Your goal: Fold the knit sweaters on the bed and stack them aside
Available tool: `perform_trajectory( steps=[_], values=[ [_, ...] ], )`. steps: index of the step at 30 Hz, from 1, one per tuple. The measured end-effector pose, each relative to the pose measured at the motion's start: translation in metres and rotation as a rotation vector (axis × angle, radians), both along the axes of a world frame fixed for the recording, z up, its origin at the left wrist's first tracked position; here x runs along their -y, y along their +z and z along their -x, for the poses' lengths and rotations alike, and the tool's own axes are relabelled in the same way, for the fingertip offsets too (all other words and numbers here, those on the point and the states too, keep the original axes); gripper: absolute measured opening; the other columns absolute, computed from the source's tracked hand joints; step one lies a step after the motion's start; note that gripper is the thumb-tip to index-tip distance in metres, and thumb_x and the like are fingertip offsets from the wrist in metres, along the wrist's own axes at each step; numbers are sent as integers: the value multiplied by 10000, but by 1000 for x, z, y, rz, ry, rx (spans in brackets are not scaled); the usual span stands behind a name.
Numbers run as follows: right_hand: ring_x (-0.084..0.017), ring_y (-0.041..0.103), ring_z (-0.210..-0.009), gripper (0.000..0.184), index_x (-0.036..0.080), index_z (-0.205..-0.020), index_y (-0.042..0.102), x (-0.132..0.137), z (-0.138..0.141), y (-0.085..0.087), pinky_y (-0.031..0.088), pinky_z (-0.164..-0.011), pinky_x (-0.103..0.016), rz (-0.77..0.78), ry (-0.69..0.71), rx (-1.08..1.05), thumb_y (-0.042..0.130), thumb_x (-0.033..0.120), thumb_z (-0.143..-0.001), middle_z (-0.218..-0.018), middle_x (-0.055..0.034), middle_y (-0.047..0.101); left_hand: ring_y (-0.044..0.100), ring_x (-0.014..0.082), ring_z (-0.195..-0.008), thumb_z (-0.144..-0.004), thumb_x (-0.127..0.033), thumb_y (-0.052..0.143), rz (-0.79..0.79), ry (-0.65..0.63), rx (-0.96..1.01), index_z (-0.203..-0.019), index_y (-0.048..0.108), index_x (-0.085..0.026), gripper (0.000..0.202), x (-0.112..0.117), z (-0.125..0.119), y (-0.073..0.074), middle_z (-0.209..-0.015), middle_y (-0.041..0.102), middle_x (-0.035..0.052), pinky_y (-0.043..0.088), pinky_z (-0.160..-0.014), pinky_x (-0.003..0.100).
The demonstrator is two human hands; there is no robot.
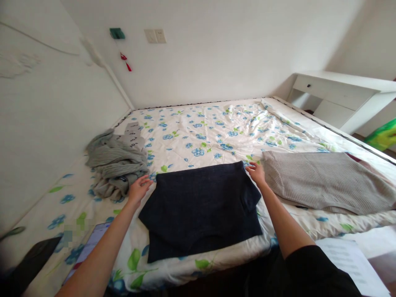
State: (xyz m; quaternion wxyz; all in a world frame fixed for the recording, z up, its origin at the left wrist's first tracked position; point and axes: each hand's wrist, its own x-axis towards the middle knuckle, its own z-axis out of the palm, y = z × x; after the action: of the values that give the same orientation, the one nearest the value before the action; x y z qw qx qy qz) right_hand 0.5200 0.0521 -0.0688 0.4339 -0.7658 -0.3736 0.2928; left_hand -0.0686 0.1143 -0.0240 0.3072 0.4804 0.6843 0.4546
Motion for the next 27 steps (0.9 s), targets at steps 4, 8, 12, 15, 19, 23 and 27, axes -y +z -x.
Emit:
perform_trajectory(
  steps=[4,8,12,15,19,23,27],
  values=[
    [-232,781,-980,252,201,-1070,802,22,-8,8,569,-1002,-360,75,143,279,724,294,-848,-1060,-82,824,689,214,-841,-694,-289,655,92,-272,-431,-997,735,-193,328,15,8,17,-1000,776,59,541,-867,331],
    [-212,750,-889,172,208,-947,797,53,2,24,572,-909,-319,52,408,278,692,241,-815,-918,-43,812,639,209,-784,-642,-212,604,172,-667,-507,-872,713,-231,254,58,-3,33,-812,690,2,489,-782,303],
    [-183,705,-831,201,211,-909,768,104,24,27,538,-826,-270,76,705,289,636,142,-774,-878,-19,784,633,208,-828,-678,-154,576,196,-885,-639,-903,696,-236,268,133,-16,37,-859,647,6,455,-782,303],
    [-176,688,-868,351,210,-1040,749,148,36,16,507,-827,-262,106,788,438,627,72,-741,-1013,-36,761,657,220,-928,-729,-145,586,206,-912,-737,-998,682,-252,305,191,-21,29,-958,645,14,470,-858,317],
    [-187,695,-997,529,215,-1314,668,181,48,6,490,-916,-285,123,731,602,657,83,-802,-1266,-87,676,674,231,-1075,-843,-159,576,163,-828,-830,-1229,649,-285,413,229,-29,18,-1163,639,47,493,-952,332],
    [-216,700,-1069,416,238,-1295,679,182,64,16,467,-880,-291,178,676,718,649,118,-897,-1276,-85,681,666,228,-1123,-900,-131,550,106,-745,-939,-1249,653,-288,397,225,-40,17,-1216,623,60,503,-980,333],
    [-212,699,-1042,299,226,-1142,718,182,70,31,431,-814,-276,187,663,783,606,100,-896,-1161,-64,728,645,231,-1118,-940,-137,546,76,-735,-978,-1083,700,-266,247,219,-45,24,-1176,655,56,494,-968,341]
  ],
)
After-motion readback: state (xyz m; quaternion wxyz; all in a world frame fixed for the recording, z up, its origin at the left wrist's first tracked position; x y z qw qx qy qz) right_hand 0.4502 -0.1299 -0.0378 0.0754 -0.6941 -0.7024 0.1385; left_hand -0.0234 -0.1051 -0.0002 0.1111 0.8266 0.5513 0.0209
